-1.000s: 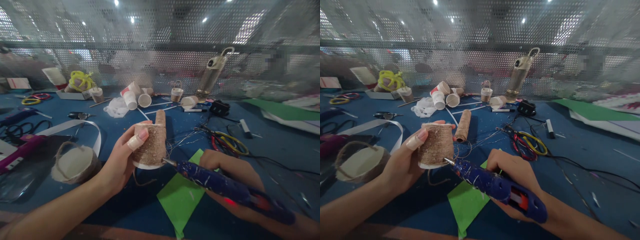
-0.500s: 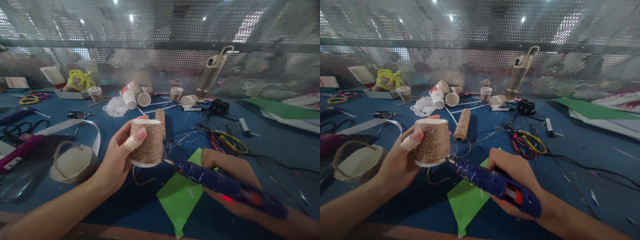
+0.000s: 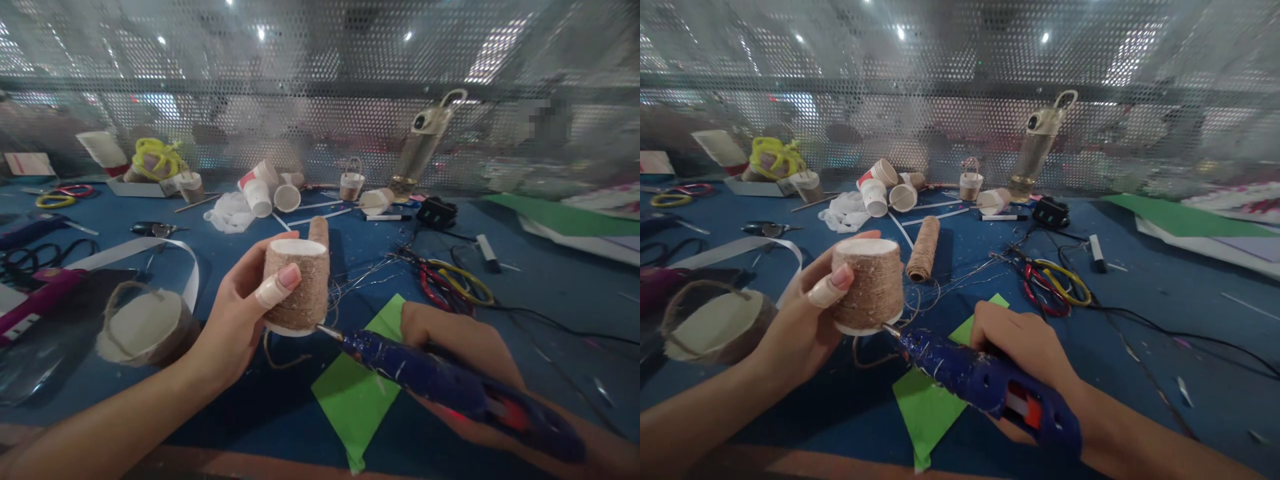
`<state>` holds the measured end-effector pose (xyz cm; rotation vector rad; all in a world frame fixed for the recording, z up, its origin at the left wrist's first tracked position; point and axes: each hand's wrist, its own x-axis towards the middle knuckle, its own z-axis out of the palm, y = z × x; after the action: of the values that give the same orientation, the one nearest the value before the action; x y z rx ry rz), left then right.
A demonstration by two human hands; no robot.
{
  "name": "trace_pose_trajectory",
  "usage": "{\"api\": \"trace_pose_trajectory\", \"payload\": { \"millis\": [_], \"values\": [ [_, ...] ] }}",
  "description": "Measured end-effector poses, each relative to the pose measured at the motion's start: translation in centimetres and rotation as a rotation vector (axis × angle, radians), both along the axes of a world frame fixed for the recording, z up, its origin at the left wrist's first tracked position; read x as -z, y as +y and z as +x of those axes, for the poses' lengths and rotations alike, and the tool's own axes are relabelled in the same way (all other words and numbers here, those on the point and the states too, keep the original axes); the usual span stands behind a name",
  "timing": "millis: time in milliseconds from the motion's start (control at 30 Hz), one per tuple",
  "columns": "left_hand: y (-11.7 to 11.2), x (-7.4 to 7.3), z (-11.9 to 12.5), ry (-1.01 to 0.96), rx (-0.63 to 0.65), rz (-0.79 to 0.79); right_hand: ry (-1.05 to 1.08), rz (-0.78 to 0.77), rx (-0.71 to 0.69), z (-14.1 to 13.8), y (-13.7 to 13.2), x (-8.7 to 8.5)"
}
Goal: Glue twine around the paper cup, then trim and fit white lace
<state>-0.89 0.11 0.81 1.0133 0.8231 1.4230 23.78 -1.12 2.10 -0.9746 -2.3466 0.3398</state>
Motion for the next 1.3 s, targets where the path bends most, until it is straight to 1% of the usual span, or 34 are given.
{"api": "trace_pose_trajectory", "payload": {
  "millis": [100,200,267,367,500,567,667,800,1033,1300],
  "values": [
    [-0.1,-0.3,0.0,-0.024,0.006,-0.016,-0.097,-0.040,-0.071,0.1,-0.1,-1.1],
    [-0.2,-0.5,0.0,-0.032,-0.001,-0.037,-0.144,-0.055,-0.082,0.3,0.1,-1.8],
    [-0.2,-0.5,0.0,-0.046,-0.003,-0.048,-0.137,-0.076,-0.078,0.4,0.1,-1.9],
    [-0.1,-0.5,0.0,-0.072,0.012,-0.055,-0.106,-0.098,-0.072,0.4,0.2,-1.3],
    [0.0,-0.6,0.0,-0.093,0.026,-0.070,0.040,-0.016,-0.049,0.5,0.4,0.7],
    [0.0,-0.7,0.0,-0.107,0.022,-0.088,0.077,0.008,-0.028,0.5,0.6,1.7],
    [0.1,-0.6,-0.1,-0.138,0.038,-0.117,0.092,0.010,-0.021,0.6,0.8,2.5],
    [0.2,-0.5,-0.3,-0.161,0.068,-0.132,0.115,0.017,-0.037,0.6,0.9,2.5],
    [0.2,-0.7,-0.2,-0.124,0.036,-0.139,0.127,-0.012,-0.038,0.7,1.1,2.4],
    [0.1,-0.6,-0.2,-0.126,0.039,-0.148,0.146,-0.010,-0.048,0.6,1.5,2.3]
  ]
}}
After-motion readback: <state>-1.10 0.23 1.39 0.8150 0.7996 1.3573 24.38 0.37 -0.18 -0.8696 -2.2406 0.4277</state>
